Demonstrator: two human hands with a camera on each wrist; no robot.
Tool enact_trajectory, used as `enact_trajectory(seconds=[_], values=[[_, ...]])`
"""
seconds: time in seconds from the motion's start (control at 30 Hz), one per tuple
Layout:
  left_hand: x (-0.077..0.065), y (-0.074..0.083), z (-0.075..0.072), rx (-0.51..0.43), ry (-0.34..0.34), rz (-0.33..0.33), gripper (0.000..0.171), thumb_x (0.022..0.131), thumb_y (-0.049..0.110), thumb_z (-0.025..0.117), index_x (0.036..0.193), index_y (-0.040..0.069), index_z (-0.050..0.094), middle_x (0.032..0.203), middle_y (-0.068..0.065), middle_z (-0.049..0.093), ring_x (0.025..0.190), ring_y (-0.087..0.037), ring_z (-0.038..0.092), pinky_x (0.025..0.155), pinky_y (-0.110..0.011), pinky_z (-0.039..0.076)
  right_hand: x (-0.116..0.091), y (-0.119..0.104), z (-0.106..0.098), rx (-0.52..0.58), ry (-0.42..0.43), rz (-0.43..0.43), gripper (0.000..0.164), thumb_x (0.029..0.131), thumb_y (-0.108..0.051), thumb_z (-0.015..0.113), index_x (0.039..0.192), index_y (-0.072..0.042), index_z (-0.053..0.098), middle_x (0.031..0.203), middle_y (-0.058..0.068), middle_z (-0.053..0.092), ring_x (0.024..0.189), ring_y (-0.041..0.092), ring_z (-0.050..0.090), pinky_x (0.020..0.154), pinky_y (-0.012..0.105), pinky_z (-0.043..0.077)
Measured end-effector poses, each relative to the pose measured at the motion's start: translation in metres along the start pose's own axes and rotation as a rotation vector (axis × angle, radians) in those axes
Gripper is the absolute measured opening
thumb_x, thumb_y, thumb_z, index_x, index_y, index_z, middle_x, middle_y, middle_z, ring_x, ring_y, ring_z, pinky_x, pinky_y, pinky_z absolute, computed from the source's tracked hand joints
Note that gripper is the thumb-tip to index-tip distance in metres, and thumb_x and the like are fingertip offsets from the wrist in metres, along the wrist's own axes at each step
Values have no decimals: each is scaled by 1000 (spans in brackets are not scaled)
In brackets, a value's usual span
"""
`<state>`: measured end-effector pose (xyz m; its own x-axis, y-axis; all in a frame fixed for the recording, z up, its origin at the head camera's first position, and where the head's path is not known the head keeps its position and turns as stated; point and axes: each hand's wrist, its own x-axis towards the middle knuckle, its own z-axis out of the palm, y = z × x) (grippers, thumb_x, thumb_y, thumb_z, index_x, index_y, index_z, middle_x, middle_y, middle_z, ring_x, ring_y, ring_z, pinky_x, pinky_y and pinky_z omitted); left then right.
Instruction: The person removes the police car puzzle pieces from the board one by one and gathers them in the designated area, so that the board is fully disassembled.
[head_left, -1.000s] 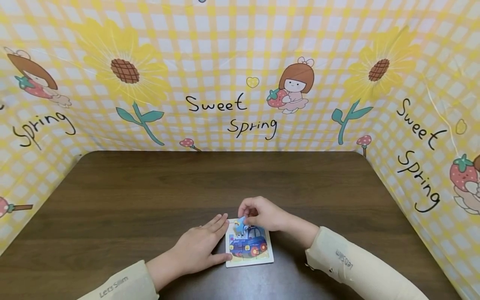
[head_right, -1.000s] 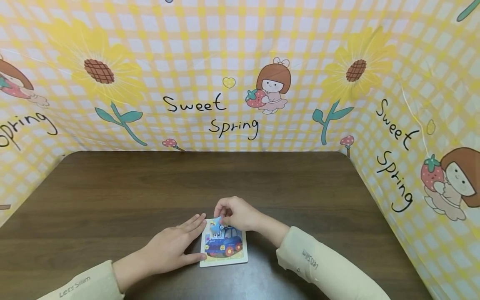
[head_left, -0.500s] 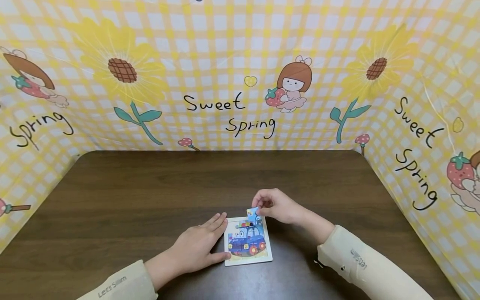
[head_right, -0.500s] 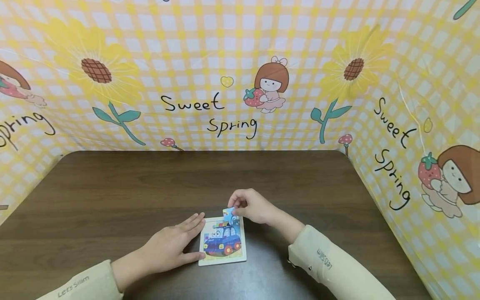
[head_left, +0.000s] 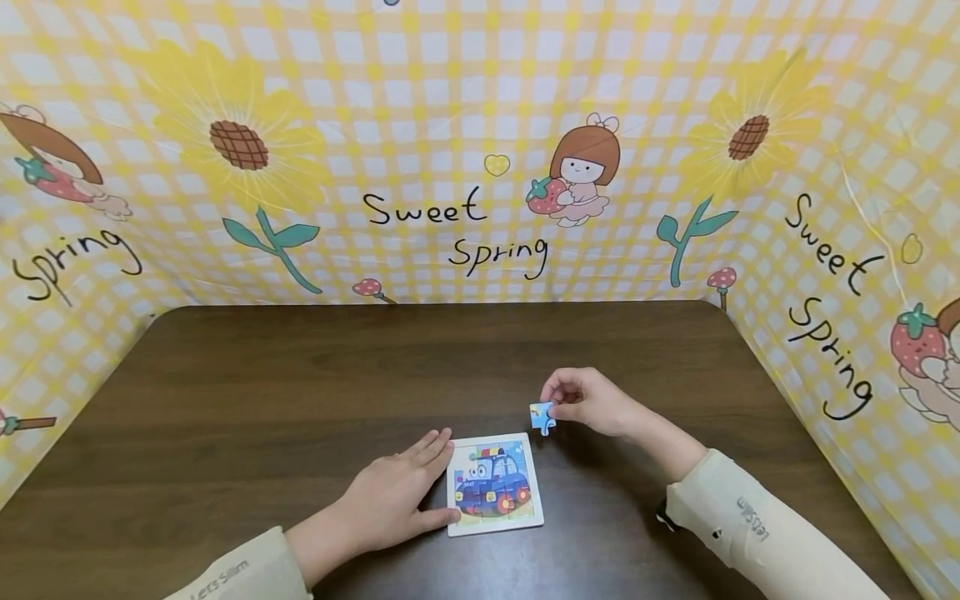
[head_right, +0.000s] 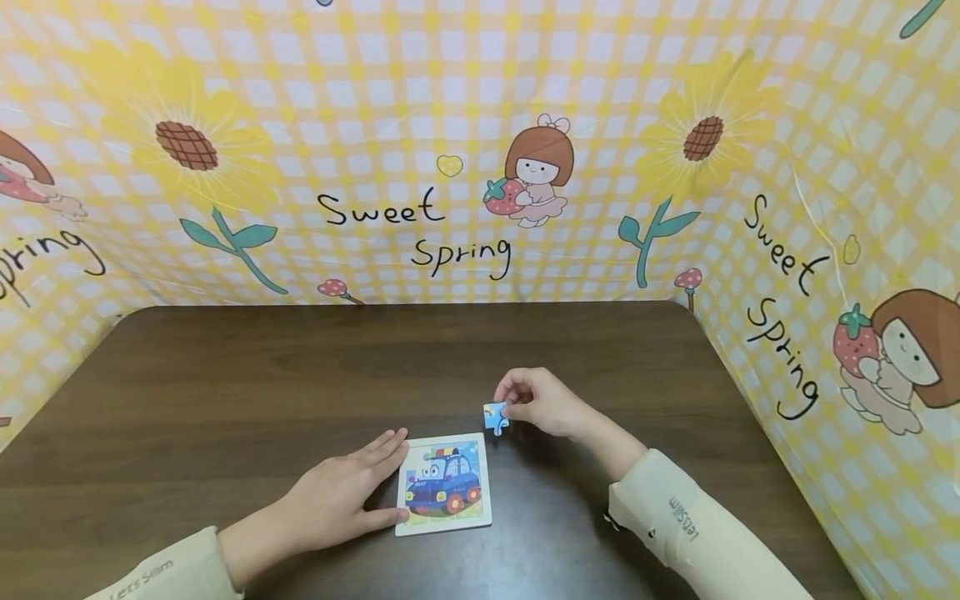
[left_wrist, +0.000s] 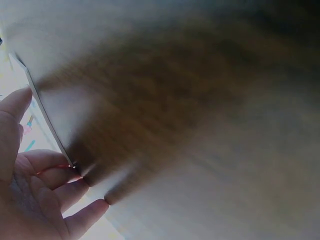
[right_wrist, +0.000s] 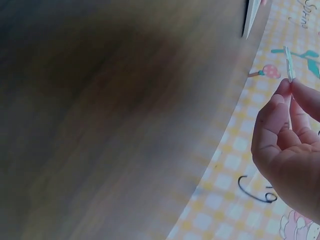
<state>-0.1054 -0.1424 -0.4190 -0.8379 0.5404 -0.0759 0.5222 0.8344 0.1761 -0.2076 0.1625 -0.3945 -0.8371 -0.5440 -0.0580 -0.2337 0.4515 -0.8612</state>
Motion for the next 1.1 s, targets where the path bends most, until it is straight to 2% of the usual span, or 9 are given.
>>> enact_trajectory(seconds=[0.33,0.73,0.9,1.1], values=[[0,1,-1,-7,-2,-1,84,90,63,59,147,2,47,158,-13,40,146,-25,39,99,-47,52,-3,13,-12,-13,-10,35,9,88,7,66,96,4,64,83,7,60,79,16,53,68,22,46],[1,1,0,15,19,11,84,90,63,59,145,1,48,157,-13,41,145,-25,41,98,-46,53,-2,19,-14,-53,-55,46,9,87,7,67,94,5,64,79,5,57,75,14,51,67,22,45],[1,0,0,18,19,12,84,90,63,59,145,1,49,157,-13,41,145,-25,41,97,-46,53,-4,23,-15,-94,-62,42,8,87,7,67,94,5,64,79,7,59,74,13,52,66,22,45],[0,0,-1,17,23,14,84,90,63,59,145,1,49,157,-13,42,145,-25,41,97,-47,53,-6,28,-20,-210,-66,17,8,87,6,67,93,3,63,77,6,60,72,13,53,67,22,45]])
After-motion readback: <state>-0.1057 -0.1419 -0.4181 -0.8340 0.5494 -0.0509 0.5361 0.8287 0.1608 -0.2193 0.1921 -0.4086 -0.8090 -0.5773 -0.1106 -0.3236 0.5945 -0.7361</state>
